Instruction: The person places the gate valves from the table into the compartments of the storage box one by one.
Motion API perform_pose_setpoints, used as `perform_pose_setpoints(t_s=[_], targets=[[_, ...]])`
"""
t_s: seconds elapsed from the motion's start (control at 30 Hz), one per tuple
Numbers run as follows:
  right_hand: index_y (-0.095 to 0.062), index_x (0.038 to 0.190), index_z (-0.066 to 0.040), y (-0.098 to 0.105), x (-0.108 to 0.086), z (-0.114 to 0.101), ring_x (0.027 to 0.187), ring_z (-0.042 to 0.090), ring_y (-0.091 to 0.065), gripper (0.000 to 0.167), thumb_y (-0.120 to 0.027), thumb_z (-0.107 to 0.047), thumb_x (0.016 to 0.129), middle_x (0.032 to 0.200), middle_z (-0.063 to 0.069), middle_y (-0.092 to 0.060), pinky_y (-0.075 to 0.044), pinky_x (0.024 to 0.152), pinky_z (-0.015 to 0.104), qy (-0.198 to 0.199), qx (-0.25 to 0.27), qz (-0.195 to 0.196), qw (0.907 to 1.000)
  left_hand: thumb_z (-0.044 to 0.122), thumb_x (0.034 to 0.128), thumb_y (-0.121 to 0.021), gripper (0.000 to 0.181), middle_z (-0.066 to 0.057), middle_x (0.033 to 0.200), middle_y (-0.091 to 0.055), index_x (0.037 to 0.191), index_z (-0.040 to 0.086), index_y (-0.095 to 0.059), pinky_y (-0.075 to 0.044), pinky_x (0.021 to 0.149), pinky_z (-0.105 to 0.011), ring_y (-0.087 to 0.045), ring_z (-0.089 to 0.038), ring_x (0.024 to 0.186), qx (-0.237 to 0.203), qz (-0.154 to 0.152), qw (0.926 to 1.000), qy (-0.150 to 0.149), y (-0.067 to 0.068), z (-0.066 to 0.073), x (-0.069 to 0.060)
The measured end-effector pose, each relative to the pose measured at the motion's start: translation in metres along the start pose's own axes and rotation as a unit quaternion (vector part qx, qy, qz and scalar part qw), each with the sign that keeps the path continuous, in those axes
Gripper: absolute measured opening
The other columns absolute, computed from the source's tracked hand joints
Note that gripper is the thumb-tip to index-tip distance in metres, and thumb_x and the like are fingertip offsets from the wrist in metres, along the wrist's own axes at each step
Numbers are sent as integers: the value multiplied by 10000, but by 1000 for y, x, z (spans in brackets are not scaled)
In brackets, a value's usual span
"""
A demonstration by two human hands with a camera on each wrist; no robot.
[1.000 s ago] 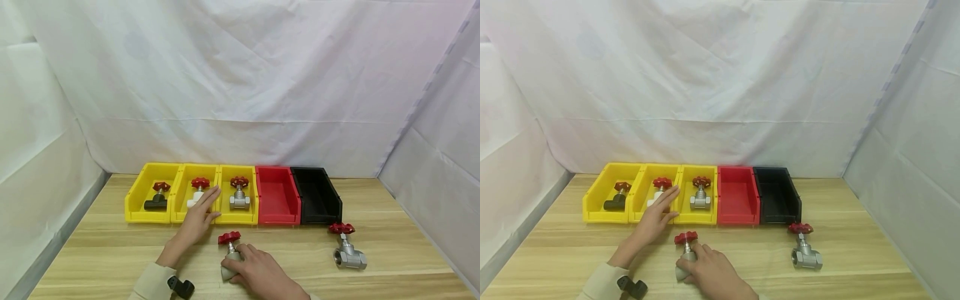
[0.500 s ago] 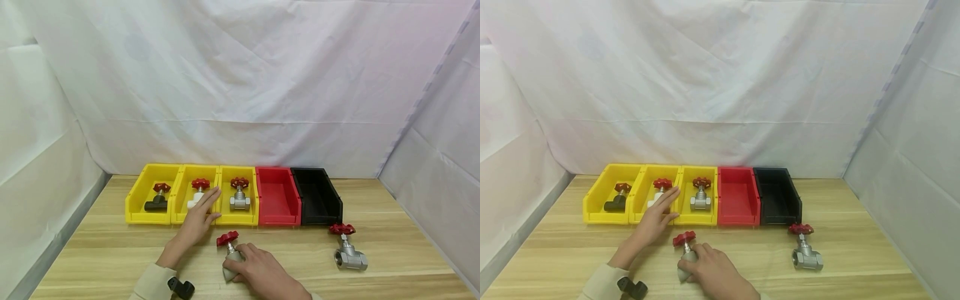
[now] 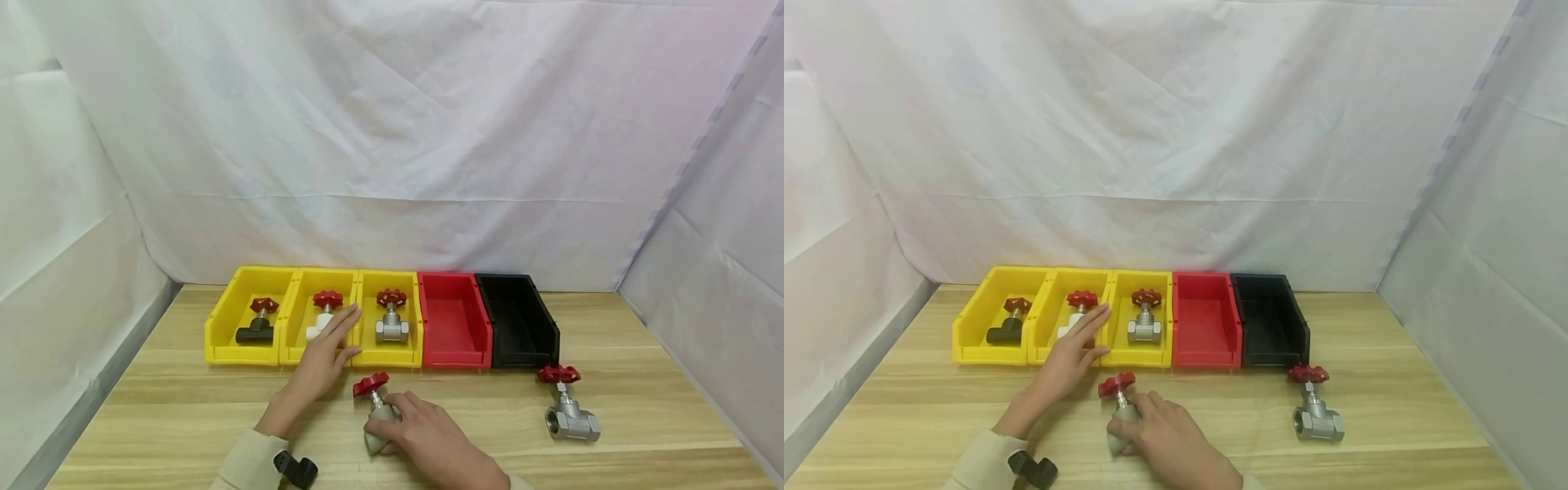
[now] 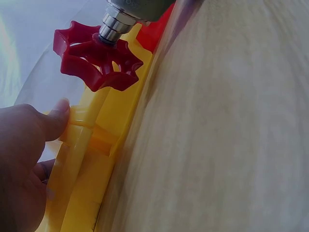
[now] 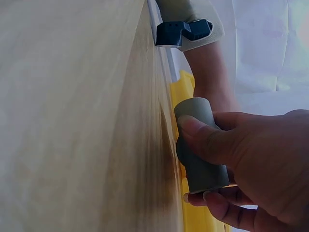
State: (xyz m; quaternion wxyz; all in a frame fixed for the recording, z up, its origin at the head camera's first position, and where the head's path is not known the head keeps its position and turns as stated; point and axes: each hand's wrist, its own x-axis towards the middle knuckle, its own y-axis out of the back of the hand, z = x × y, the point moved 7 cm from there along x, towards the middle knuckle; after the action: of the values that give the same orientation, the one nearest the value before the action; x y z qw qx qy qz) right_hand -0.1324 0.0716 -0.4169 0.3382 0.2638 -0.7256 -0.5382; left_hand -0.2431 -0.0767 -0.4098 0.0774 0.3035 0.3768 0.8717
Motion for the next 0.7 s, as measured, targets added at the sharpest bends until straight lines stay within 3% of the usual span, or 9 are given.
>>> perform_pose_setpoints(t_s=[0.2, 0.47, 0.7], targets=[[-622, 1214, -365, 8, 3, 2, 1068, 178, -546, 380, -716, -339, 847, 1239, 42, -556, -552, 755, 343, 68, -217, 279, 9994, 81, 874, -695, 667, -26, 1513, -346, 1467, 138, -395, -456, 959, -391, -502, -318, 1221, -36, 22, 10000, -24, 1, 1, 1], [-628, 1224, -396, 27, 6, 16, 1082, 212, -562, 468, -775, -276, 797, 1280, 53, -544, -556, 784, 365, -375, -4, 332, 9987, 82, 865, -702, 666, -26, 1508, -356, 1460, 129, -406, -459, 955, -385, -502, -317, 1223, -23, 77, 10000, -40, 2, 2, 1], [-607, 1236, -439, 44, 6, 27, 1059, 206, -554, 505, -771, -230, 806, 1273, 56, -543, -563, 748, 348, -634, -344, 554, 9959, 91, 868, -700, 676, -10, 1515, -344, 1469, 150, -393, -462, 951, -366, -521, -305, 1203, -27, 36, 10000, 8, 0, 0, 0]])
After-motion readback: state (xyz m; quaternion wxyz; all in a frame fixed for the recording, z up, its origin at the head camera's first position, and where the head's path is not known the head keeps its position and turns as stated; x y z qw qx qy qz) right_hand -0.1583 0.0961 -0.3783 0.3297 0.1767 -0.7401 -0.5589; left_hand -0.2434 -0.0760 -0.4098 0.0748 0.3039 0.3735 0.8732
